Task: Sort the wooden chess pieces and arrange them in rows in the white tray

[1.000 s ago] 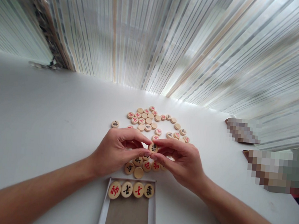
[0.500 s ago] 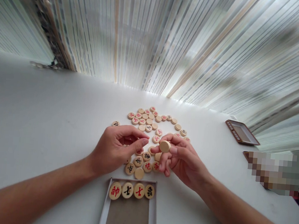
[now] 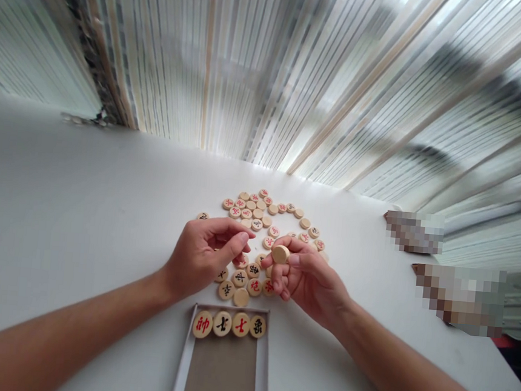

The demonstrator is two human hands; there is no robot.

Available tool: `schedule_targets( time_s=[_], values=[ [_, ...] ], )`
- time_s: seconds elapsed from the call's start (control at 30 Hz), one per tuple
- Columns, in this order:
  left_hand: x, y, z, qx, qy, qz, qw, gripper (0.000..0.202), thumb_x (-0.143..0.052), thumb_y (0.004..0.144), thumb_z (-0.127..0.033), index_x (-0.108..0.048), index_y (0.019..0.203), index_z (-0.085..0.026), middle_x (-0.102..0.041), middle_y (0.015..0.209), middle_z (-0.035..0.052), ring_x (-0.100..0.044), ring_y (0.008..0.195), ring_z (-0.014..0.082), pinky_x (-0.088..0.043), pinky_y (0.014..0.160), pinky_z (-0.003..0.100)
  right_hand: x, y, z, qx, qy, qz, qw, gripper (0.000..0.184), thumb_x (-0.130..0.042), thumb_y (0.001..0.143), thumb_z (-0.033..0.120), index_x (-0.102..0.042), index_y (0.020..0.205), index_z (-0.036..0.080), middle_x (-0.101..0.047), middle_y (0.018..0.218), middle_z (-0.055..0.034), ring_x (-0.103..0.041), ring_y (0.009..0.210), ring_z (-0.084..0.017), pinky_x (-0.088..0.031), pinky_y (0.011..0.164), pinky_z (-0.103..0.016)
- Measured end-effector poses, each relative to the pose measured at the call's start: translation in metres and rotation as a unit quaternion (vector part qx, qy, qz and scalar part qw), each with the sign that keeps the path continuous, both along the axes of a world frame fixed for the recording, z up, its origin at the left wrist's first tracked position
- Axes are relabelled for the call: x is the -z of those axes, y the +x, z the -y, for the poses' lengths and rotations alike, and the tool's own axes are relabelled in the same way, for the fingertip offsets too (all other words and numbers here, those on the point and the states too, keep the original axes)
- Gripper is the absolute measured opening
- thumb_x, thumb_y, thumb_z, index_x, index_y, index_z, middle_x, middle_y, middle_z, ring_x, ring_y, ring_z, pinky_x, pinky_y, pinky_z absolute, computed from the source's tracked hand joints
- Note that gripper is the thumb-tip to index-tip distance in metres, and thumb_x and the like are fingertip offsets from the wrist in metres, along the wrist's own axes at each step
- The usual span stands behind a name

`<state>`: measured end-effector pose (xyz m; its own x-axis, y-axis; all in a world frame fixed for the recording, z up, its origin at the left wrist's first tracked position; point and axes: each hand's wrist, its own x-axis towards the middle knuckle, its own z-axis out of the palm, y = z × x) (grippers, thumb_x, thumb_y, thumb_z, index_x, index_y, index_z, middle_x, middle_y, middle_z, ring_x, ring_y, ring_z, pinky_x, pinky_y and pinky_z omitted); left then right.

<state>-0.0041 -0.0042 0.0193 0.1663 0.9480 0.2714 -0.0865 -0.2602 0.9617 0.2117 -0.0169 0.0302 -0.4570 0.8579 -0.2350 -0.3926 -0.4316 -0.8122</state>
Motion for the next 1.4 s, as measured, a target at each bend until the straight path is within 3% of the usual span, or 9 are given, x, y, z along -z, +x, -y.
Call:
schedule_targets(
  time_s=[0.1, 0.2, 0.4, 0.57, 0.77, 0.87, 1.0, 1.17, 1.4],
  values=[
    [-0.004, -0.001, -0.002, -0.015, 0.008, 0.014, 1.000, 0.015, -0.070, 0.091, -0.023, -0.078, 0.087, -0.011, -0.074, 0.067, 0.0033, -0.069, 0.053, 0.0126, -0.059, 0.051, 0.021, 0.001, -0.001, 0.003, 0.013, 0.034, 0.026, 0.999, 0.024, -0.081, 0.078, 0.024, -0.068, 0.097, 0.018, -0.078, 0.077, -0.0037, -0.069, 0.054, -0.012, -0.053, 0.048, -0.017],
    [-0.016, -0.005, -0.008, -0.040, 0.031, 0.023, 0.998, 0.018, -0.069, 0.091, -0.025, -0.078, 0.084, -0.011, -0.072, 0.064, 0.0032, -0.065, 0.050, 0.0121, -0.055, 0.049, 0.022, -0.001, -0.002, 0.008, 0.017, 0.114, 0.077, 0.990, 0.026, -0.085, 0.081, 0.028, -0.068, 0.098, 0.018, -0.071, 0.069, 0.0009, -0.065, 0.053, -0.010, -0.053, 0.051, -0.018],
    [-0.038, -0.016, -0.013, -0.083, 0.036, 0.099, 0.991, 0.019, -0.066, 0.089, -0.024, -0.079, 0.083, -0.013, -0.072, 0.063, 0.0036, -0.065, 0.052, 0.0134, -0.051, 0.049, 0.024, -0.009, 0.005, 0.021, 0.000, 0.259, 0.222, 0.940, 0.030, -0.087, 0.083, 0.028, -0.068, 0.104, 0.019, -0.068, 0.083, -0.0015, -0.069, 0.069, -0.014, -0.057, 0.060, -0.024],
    [-0.028, -0.011, 0.001, -0.082, 0.019, 0.168, 0.982, 0.021, -0.063, 0.089, -0.025, -0.079, 0.081, -0.014, -0.070, 0.061, 0.0038, -0.064, 0.054, 0.0149, -0.049, 0.047, 0.024, -0.005, 0.013, 0.033, 0.006, 0.291, 0.274, 0.916, 0.027, -0.083, 0.086, 0.031, -0.068, 0.105, 0.018, -0.070, 0.086, -0.0036, -0.069, 0.070, -0.014, -0.058, 0.064, -0.027],
    [-0.001, -0.005, 0.025, -0.028, -0.001, 0.058, 0.998, 0.021, -0.063, 0.095, -0.025, -0.079, 0.087, -0.014, -0.070, 0.062, 0.0021, -0.061, 0.053, 0.0119, -0.049, 0.050, 0.022, 0.007, 0.015, 0.044, 0.005, 0.359, 0.320, 0.877, 0.021, -0.078, 0.087, 0.025, -0.069, 0.104, 0.018, -0.071, 0.086, -0.0034, -0.068, 0.069, -0.014, -0.058, 0.064, -0.026],
    [-0.001, -0.009, 0.035, -0.005, 0.065, -0.034, 0.997, 0.020, -0.062, 0.096, -0.021, -0.079, 0.089, -0.014, -0.070, 0.063, 0.0012, -0.061, 0.053, 0.0111, -0.050, 0.051, 0.021, 0.008, 0.018, 0.048, 0.006, 0.394, 0.347, 0.851, 0.019, -0.077, 0.087, 0.023, -0.068, 0.103, 0.018, -0.070, 0.081, -0.0014, -0.067, 0.064, -0.013, -0.056, 0.059, -0.024],
    [-0.006, -0.013, 0.036, -0.011, 0.205, -0.152, 0.967, 0.016, -0.064, 0.091, -0.014, -0.078, 0.087, -0.012, -0.073, 0.065, 0.0023, -0.064, 0.055, 0.0112, -0.051, 0.055, 0.022, 0.008, 0.021, 0.053, 0.006, 0.449, 0.386, 0.806, 0.019, -0.075, 0.085, 0.017, -0.067, 0.103, 0.018, -0.066, 0.072, 0.0029, -0.066, 0.059, -0.011, -0.053, 0.058, -0.022],
    [-0.005, -0.013, 0.031, -0.021, 0.243, -0.179, 0.953, 0.017, -0.062, 0.090, -0.011, -0.078, 0.085, -0.012, -0.077, 0.071, 0.0031, -0.066, 0.056, 0.0108, -0.050, 0.054, 0.021, 0.009, 0.021, 0.058, -0.008, 0.501, 0.415, 0.760, 0.018, -0.074, 0.086, 0.016, -0.067, 0.103, 0.019, -0.066, 0.078, 0.0010, -0.062, 0.060, -0.011, -0.050, 0.058, -0.024],
    [-0.004, -0.012, 0.031, -0.016, 0.236, -0.184, 0.954, 0.017, -0.062, 0.090, -0.012, -0.077, 0.083, -0.015, -0.073, 0.066, 0.0005, -0.066, 0.056, 0.0115, -0.050, 0.055, 0.022, 0.007, 0.017, 0.064, -0.009, 0.515, 0.412, 0.751, 0.023, -0.075, 0.084, 0.013, -0.069, 0.106, 0.021, -0.066, 0.105, -0.0074, -0.058, 0.074, -0.013, -0.052, 0.060, -0.023]
  ],
)
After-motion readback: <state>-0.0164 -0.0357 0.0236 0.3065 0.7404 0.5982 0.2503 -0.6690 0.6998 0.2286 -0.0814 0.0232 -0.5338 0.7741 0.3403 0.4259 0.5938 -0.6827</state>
